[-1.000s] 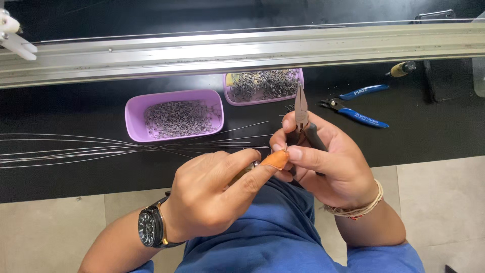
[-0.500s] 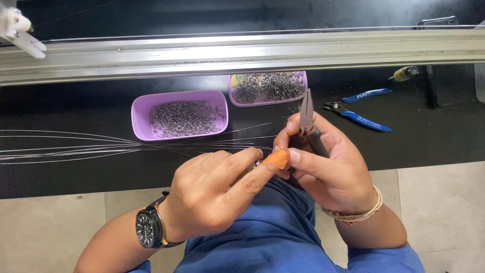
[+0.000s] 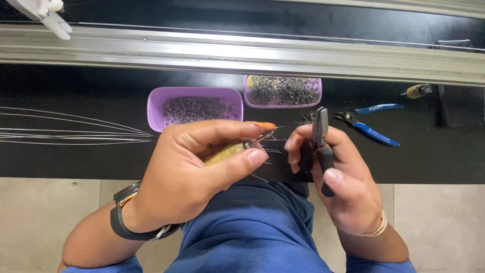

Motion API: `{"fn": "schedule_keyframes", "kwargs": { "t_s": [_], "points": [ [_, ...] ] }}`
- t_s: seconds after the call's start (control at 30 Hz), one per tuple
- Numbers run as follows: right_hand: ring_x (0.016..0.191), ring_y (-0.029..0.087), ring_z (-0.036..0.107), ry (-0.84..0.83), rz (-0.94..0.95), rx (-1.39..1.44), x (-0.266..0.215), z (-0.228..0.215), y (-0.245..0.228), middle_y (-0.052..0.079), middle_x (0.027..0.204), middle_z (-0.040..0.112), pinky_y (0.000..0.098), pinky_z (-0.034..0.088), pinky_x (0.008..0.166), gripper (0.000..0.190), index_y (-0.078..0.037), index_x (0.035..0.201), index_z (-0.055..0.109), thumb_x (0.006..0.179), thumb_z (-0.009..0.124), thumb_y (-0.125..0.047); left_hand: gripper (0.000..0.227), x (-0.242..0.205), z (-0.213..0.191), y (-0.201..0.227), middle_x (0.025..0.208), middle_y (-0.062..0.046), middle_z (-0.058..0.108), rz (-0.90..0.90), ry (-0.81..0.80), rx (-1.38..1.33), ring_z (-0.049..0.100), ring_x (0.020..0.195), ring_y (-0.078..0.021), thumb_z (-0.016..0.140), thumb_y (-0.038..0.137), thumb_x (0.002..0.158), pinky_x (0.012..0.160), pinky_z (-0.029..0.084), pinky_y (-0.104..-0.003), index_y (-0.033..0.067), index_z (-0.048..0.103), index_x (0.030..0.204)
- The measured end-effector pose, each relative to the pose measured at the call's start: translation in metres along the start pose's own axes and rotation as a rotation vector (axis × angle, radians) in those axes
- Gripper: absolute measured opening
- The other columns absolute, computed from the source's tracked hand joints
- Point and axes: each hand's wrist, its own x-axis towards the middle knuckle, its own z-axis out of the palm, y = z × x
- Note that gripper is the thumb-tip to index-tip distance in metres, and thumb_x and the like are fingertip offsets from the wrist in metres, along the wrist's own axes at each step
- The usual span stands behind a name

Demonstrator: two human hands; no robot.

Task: The person holds a bundle of thin metal wires against a wooden block and uses pliers to cut individual wires into short segments. The cut pieces fall onto the table and into a purple container. The person repeatedly selects wires, cuts them, and drops the pieces.

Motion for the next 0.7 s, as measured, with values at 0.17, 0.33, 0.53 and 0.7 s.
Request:
{"fn": "schedule_keyframes", "kwargs": {
  "t_s": [0.17,0.33,0.53,0.7],
  "points": [
    [0.107,0.03,0.059,-0.099,-0.461,-0.754,0.0,-0.011,0.01,0.022,0.124,0.058,0.0412,0.054,0.095,0.064,0.004,0.151,0.036,0.104,0.045,-0.038,0.025,-0.002,-0.002,0.01,0.116,-0.014,0.081,0.01,0.037,-0.083,0.075,0.101,-0.0112,0.077,0.009,0.083,0.091,0.065,-0.023,0.0016,0.077,0.107],
    [0.107,0.04,0.063,-0.095,-0.764,-1.14,0.006,-0.012,0.012,0.03,0.123,0.058,0.049,0.057,0.095,0.054,0.009,0.146,0.042,0.107,0.045,-0.028,0.024,-0.006,0.0,0.014,0.117,-0.017,0.08,0.054,0.051,-0.126,0.075,0.102,-0.013,0.076,0.004,0.084,0.094,0.066,-0.024,-0.0018,0.075,0.107],
    [0.108,0.037,0.063,-0.13,-0.812,-1.237,0.008,-0.012,0.013,0.023,0.121,0.058,0.0514,0.055,0.097,0.053,0.002,0.151,0.039,0.108,0.048,-0.026,0.026,-0.009,0.001,0.016,0.116,-0.014,0.08,0.086,0.039,-0.082,0.074,0.1,-0.0107,0.075,0.005,0.086,0.093,0.065,-0.022,-0.0014,0.075,0.111],
    [0.103,0.04,0.065,-0.072,-0.912,-1.36,0.009,-0.012,0.02,0.026,0.118,0.058,0.053,0.057,0.089,0.048,0.004,0.147,0.044,0.108,0.054,-0.021,0.026,-0.009,0.001,0.016,0.118,-0.013,0.08,0.077,0.024,-0.074,0.075,0.104,-0.0115,0.075,0.007,0.086,0.095,0.064,-0.023,0.0005,0.075,0.111]
  ]
}}
